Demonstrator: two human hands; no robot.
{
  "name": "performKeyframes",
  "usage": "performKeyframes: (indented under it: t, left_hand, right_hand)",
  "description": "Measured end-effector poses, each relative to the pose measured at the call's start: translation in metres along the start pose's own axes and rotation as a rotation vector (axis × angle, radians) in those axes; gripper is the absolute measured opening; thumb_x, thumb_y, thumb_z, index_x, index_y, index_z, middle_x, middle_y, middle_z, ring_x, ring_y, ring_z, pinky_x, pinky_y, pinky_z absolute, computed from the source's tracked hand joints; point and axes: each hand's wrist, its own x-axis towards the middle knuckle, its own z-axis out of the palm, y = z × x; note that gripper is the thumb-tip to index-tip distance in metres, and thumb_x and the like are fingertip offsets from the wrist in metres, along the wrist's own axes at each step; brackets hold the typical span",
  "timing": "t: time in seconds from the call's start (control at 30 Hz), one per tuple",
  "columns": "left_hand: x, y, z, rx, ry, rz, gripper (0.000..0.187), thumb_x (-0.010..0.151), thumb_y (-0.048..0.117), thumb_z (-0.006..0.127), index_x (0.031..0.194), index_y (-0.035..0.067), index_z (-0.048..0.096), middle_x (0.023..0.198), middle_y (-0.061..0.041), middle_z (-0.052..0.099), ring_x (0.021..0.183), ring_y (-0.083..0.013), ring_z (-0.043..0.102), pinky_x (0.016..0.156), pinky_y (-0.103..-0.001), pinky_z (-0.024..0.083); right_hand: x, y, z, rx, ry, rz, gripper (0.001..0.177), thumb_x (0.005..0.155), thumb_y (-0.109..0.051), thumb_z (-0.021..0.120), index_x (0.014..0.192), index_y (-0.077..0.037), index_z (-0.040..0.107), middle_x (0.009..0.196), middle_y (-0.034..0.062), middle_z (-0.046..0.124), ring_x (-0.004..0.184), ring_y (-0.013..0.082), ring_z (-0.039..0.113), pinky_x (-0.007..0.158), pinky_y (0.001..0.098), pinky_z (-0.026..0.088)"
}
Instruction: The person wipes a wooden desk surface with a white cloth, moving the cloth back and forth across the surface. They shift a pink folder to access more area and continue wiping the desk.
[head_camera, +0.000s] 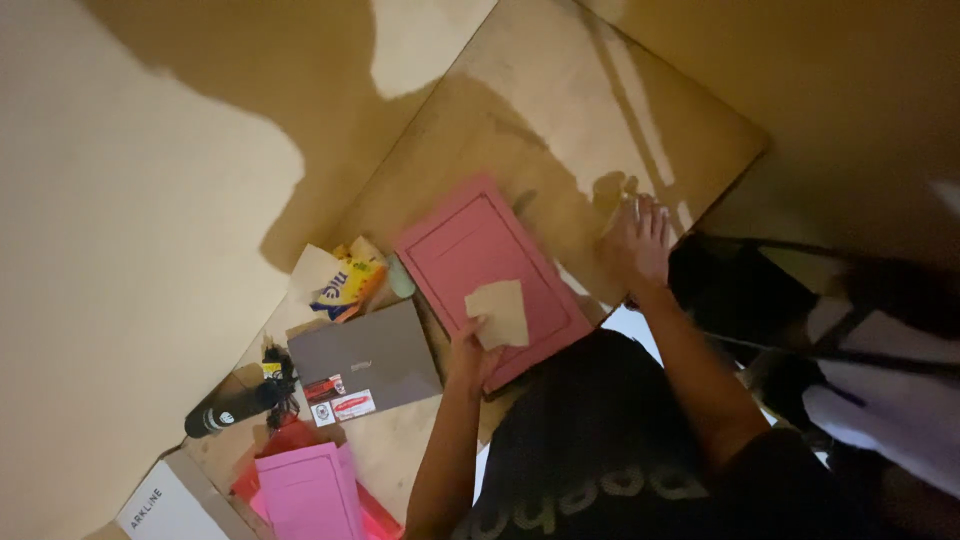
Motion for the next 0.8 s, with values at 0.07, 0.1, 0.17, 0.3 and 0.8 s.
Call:
performKeyframes:
  t: [0.07, 0.1, 0.17, 0.3, 0.8]
  left_hand:
    - [0.0, 0.013, 0.008, -0.053, 0.105, -0.049, 0.066, 0.082, 0.009, 0.089, 0.144, 0.001, 0.067, 0.135, -0.02, 0.075, 0.125, -0.0401, 0.072, 0.111, -0.061, 0.06]
    - [0.008, 0.014, 0.01, -0.053, 0.112, -0.049, 0.066, 0.082, 0.009, 0.089, 0.144, 0.001, 0.067, 0.135, -0.02, 0.075, 0.125, -0.0401, 0.072, 0.111, -0.061, 0.06]
    - [0.024, 0.016, 0.015, 0.079, 0.143, -0.008, 0.061, 0.087, 0.009, 0.079, 0.145, -0.001, 0.066, 0.138, -0.019, 0.074, 0.126, -0.0371, 0.07, 0.112, -0.059, 0.06]
    - [0.016, 0.067, 0.135, 0.229, 0.305, 0.117, 0.075, 0.091, 0.012, 0.079, 0.157, -0.004, 0.049, 0.153, -0.027, 0.056, 0.143, -0.0436, 0.058, 0.118, -0.07, 0.053]
    - [0.251, 0.233, 0.099, 1.924, 0.198, 0.779, 0.078, 0.109, -0.012, 0.054, 0.18, -0.005, 0.021, 0.183, -0.033, 0.029, 0.171, -0.0475, 0.027, 0.144, -0.056, 0.017]
  right_hand:
    - [0.007, 0.0, 0.011, 0.044, -0.122, 0.052, 0.089, 0.111, -0.049, 0.061, 0.182, -0.005, 0.032, 0.182, 0.0355, 0.029, 0.169, 0.0575, 0.023, 0.138, 0.0673, 0.016]
    - [0.009, -0.004, 0.011, 0.047, -0.128, 0.052, 0.089, 0.111, -0.049, 0.061, 0.182, -0.005, 0.032, 0.182, 0.0355, 0.029, 0.169, 0.0575, 0.023, 0.138, 0.0673, 0.016]
    - [0.014, -0.01, 0.01, -0.146, 0.006, -0.006, 0.084, 0.111, -0.054, 0.059, 0.178, -0.005, 0.043, 0.174, 0.0331, 0.047, 0.159, 0.0531, 0.047, 0.133, 0.067, 0.034]
    - [0.029, -0.003, 0.017, -0.112, 0.026, -0.076, 0.086, 0.099, -0.048, 0.068, 0.17, -0.003, 0.054, 0.171, 0.0324, 0.049, 0.153, 0.0538, 0.056, 0.128, 0.0678, 0.043]
    - [0.14, -0.023, 0.054, -0.524, -0.031, -0.208, 0.056, 0.107, -0.042, 0.06, 0.152, -0.009, 0.066, 0.163, 0.0198, 0.053, 0.143, 0.0401, 0.053, 0.116, 0.0573, 0.039]
